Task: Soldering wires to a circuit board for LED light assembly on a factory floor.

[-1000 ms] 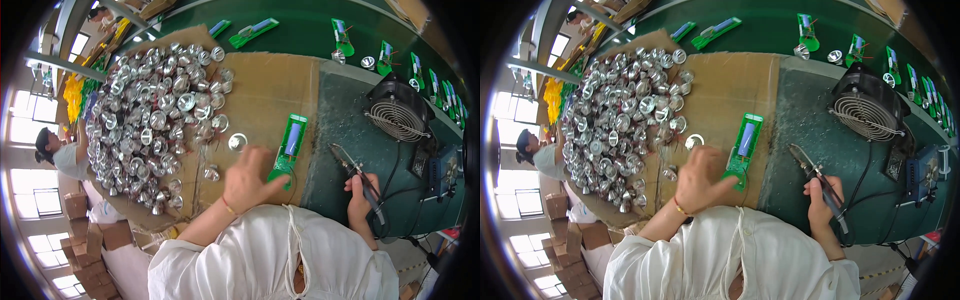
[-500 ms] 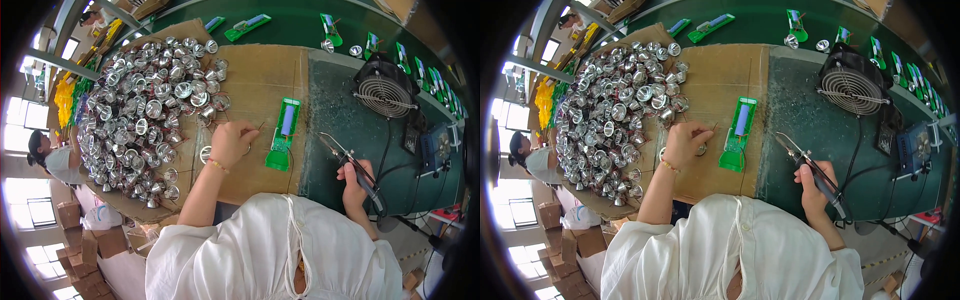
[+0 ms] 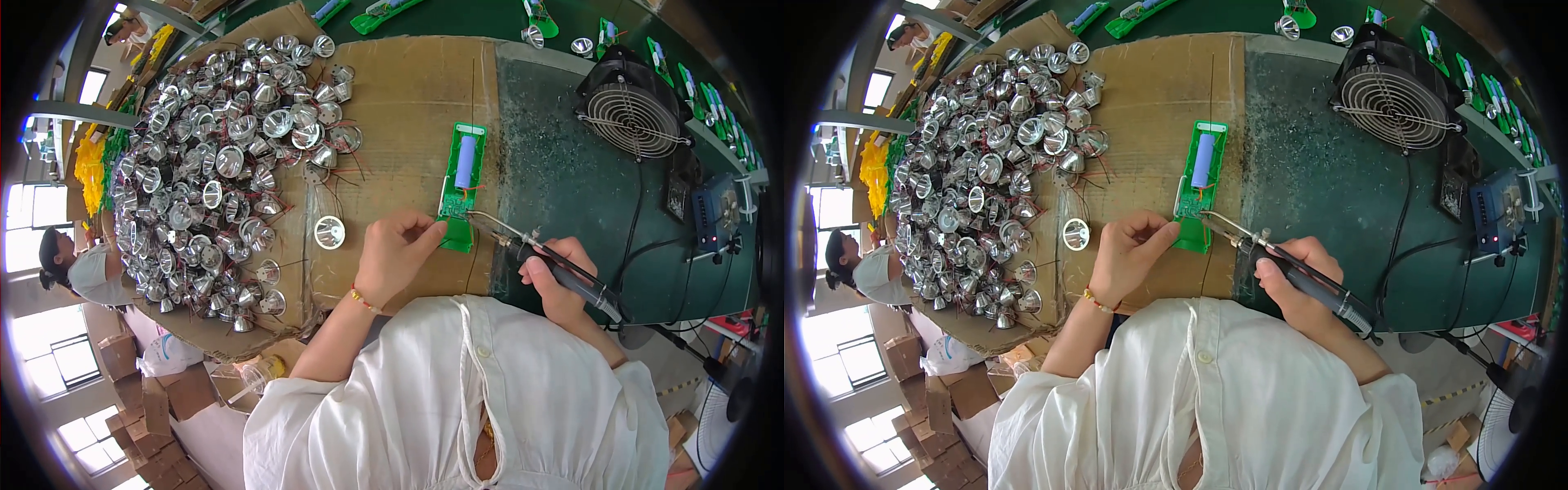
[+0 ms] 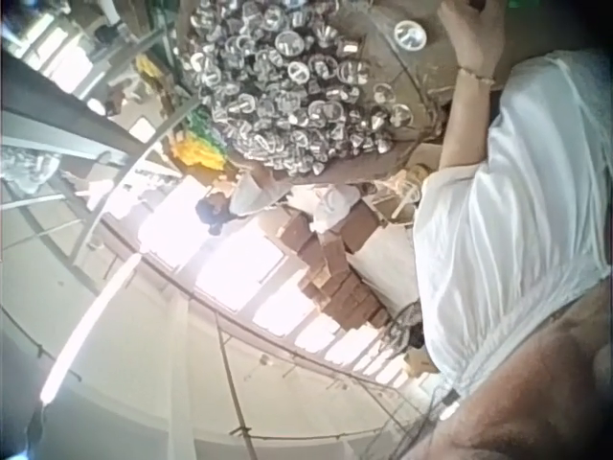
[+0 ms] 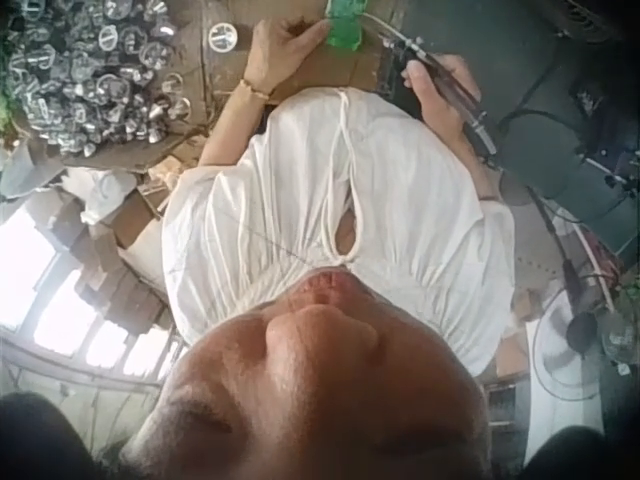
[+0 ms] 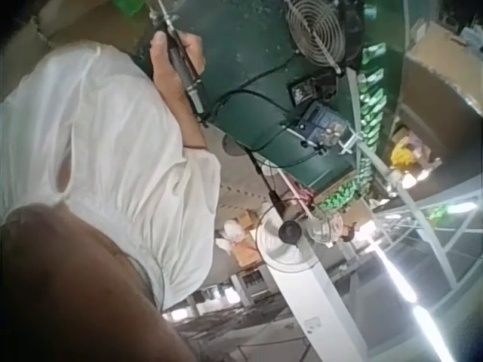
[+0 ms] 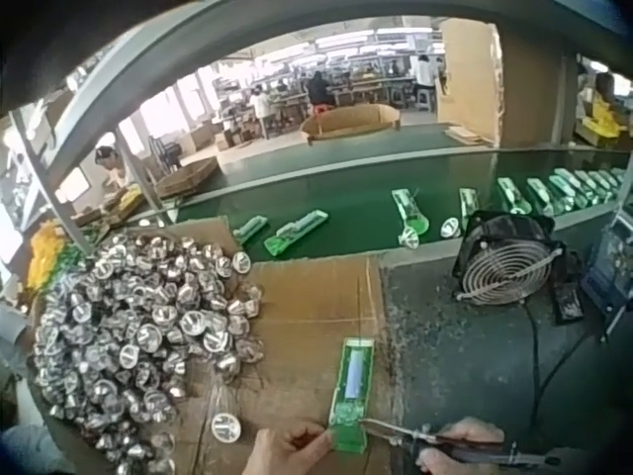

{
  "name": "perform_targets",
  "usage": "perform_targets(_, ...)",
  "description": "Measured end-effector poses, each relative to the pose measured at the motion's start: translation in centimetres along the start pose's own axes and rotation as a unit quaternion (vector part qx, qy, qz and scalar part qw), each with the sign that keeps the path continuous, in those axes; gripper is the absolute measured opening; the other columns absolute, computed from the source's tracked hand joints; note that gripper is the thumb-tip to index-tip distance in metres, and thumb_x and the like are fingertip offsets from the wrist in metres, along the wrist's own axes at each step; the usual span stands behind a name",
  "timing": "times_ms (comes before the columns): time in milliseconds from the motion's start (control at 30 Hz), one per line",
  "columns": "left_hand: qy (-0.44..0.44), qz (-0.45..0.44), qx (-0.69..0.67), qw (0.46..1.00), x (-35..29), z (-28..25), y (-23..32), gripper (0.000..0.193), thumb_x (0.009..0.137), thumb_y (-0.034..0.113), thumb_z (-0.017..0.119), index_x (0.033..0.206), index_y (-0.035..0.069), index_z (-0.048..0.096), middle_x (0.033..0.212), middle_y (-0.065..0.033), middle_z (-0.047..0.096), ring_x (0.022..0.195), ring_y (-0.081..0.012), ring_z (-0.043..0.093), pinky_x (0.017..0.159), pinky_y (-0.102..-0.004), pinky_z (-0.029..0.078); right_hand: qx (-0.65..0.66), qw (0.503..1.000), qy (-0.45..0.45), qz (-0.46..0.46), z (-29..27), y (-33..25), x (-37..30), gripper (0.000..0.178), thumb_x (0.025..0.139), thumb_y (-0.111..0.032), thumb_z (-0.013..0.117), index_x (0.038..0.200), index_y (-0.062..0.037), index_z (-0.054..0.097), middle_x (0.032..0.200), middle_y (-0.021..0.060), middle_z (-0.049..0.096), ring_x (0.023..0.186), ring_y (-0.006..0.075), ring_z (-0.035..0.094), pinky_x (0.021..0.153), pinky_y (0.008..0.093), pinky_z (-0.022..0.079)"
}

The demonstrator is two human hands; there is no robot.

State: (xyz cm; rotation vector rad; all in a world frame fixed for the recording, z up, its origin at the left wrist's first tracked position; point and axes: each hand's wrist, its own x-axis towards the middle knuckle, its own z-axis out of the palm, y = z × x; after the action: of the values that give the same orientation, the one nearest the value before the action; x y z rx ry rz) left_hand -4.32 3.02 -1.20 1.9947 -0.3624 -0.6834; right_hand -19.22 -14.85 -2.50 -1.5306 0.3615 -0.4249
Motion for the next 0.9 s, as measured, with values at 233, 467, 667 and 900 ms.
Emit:
perform_targets(233,0.034,0.119,0.073,0.990,0.7,0.4,-0.1,0.015,0.076,0.013,0.067,0.072,0.000,0.061,0.070,-0.0058,0.052,0.058,-0.0114,0.051,0.052,-0.0244,0.041,-0.040,0.999,-0.004,-0.008,0.6,0.1,0.2,0.013,0.080,-0.004,0.060,0.085,0.0029,0.050,0.070,0.0110,0.058,0.058,0.0125,0.057,0.050,0.0245,0.048)
perform_targets(467,0.028,0.120,0.076,0.989,0.9,0.3,-0.2,0.017,0.074,0.015,0.068,0.070,0.000,0.061,0.069,-0.0079,0.053,0.055,-0.0150,0.054,0.052,-0.0268,0.043,-0.045,0.999,0.000,-0.008,0.8,-0.2,0.3,0.012,0.080,-0.004,0.059,0.083,0.0022,0.050,0.067,0.0104,0.058,0.056,0.0123,0.057,0.049,0.0234,0.048)
perform_targets(667,0.028,0.114,0.076,0.990,1.1,0.3,-0.2,0.018,0.074,0.016,0.068,0.069,0.001,0.061,0.068,-0.0079,0.053,0.054,-0.0153,0.053,0.051,-0.0273,0.042,0.035,0.997,0.070,0.013,0.5,-0.8,0.0,0.014,0.081,-0.005,0.061,0.086,0.0026,0.050,0.070,0.0106,0.059,0.058,0.0120,0.058,0.050,0.0235,0.049)
perform_targets(900,0.035,0.097,0.072,0.992,0.8,0.4,0.1,0.015,0.074,0.014,0.067,0.069,0.001,0.061,0.071,-0.0080,0.054,0.057,-0.0153,0.055,0.053,-0.0272,0.043,0.017,0.997,0.072,-0.007,0.6,-0.3,0.1,0.013,0.081,-0.006,0.058,0.085,0.0024,0.048,0.065,0.0119,0.058,0.052,0.0135,0.055,0.048,0.0250,0.047)
